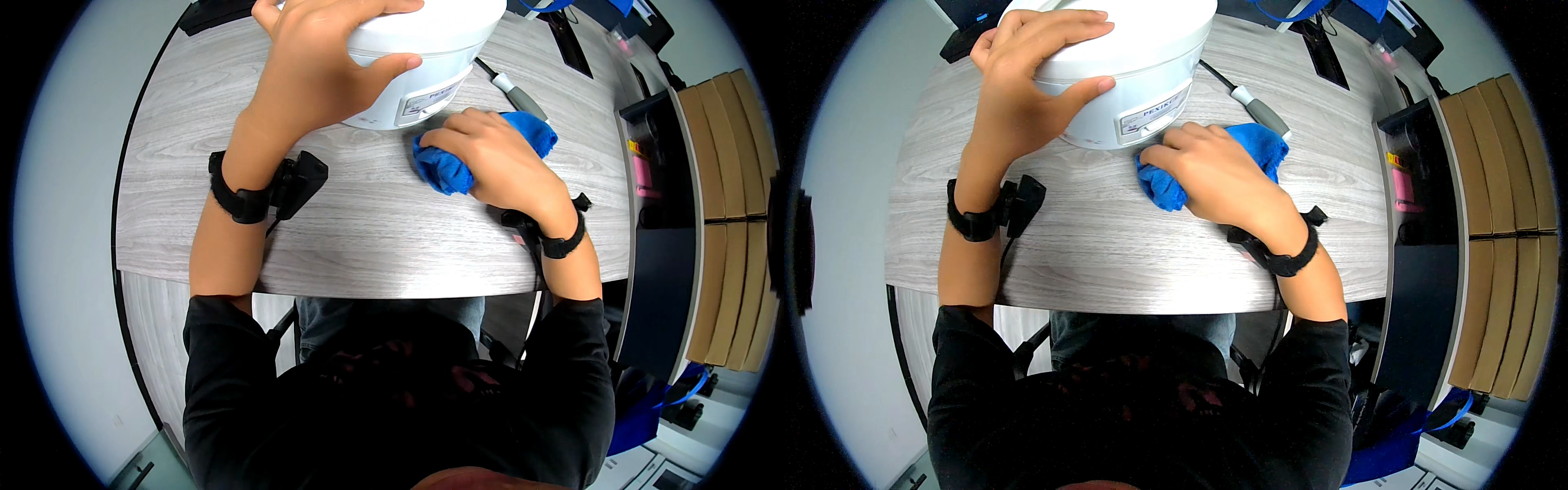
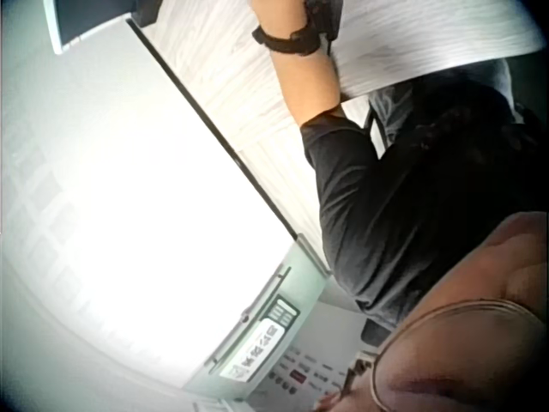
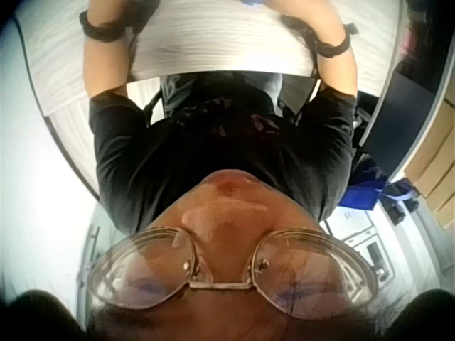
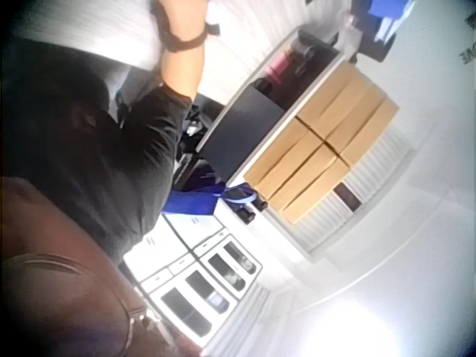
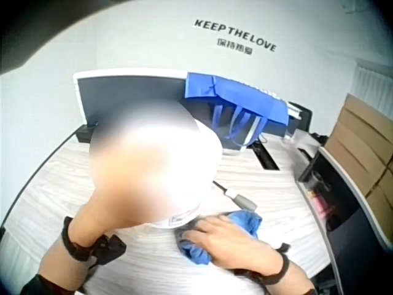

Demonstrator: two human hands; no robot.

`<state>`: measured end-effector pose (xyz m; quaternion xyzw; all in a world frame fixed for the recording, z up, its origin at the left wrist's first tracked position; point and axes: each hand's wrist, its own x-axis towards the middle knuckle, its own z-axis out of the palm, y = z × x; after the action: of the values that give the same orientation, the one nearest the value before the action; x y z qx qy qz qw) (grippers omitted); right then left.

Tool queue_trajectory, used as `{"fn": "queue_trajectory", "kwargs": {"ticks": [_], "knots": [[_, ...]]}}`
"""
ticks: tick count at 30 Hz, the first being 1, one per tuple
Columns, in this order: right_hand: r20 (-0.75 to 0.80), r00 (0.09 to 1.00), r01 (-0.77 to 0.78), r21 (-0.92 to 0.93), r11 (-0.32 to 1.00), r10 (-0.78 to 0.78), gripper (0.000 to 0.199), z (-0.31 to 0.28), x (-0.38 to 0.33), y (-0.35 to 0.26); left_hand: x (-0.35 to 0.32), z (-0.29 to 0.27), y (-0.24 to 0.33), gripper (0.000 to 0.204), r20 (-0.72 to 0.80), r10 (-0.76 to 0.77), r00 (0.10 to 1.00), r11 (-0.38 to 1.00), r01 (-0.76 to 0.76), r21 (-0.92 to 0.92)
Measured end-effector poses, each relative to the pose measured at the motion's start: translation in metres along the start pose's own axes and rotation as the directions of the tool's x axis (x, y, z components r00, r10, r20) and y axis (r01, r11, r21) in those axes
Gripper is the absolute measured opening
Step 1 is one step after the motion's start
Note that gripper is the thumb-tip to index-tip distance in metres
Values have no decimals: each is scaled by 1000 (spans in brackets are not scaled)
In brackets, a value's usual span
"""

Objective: The person uses a screwdriver to fasten screws into the lid of a white rice cooker, then attaches a plastic hinge piece to the body. The person places the lid on the cooker and wipes the exterior with a blue cloth.

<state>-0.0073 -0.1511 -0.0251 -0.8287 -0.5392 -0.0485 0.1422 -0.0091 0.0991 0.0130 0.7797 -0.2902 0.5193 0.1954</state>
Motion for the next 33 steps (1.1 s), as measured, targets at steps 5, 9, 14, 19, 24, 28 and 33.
{"fn": "queue_trajectory", "kwargs": {"ticks": [5, 9, 14, 19, 24, 28, 33], "knots": [[-155, 982, -92, 81, 992, 104, 58, -12, -2, 8, 26, -36, 28, 46, 312, -193, 930, 981, 173, 92], [-186, 978, -79, 74, 994, 92, 59, -3, 1, 15, 15, -28, 15, 46, 222, -77, 972, 996, 63, 69], [-192, 977, -92, 15, 996, 93, 62, 4, -1, 22, 15, -27, 13, 47, 229, -60, 972, 996, 43, 82], [-207, 972, -106, 31, 994, 110, 61, 7, 1, 18, 17, -28, 15, 47, 255, -82, 963, 994, 59, 97], [-239, 969, -64, 10, 998, 64, 59, 11, 3, 13, 21, -29, 20, 47, 265, -104, 959, 991, 77, 110], [-239, 969, -75, -19, 997, 68, 57, 13, 3, 14, 22, -29, 21, 48, 274, -113, 955, 989, 82, 123], [-242, 963, -134, -54, 989, 117, 55, 10, 1, 22, 16, -27, 16, 48, 238, -69, 969, 994, 46, 101]]}}
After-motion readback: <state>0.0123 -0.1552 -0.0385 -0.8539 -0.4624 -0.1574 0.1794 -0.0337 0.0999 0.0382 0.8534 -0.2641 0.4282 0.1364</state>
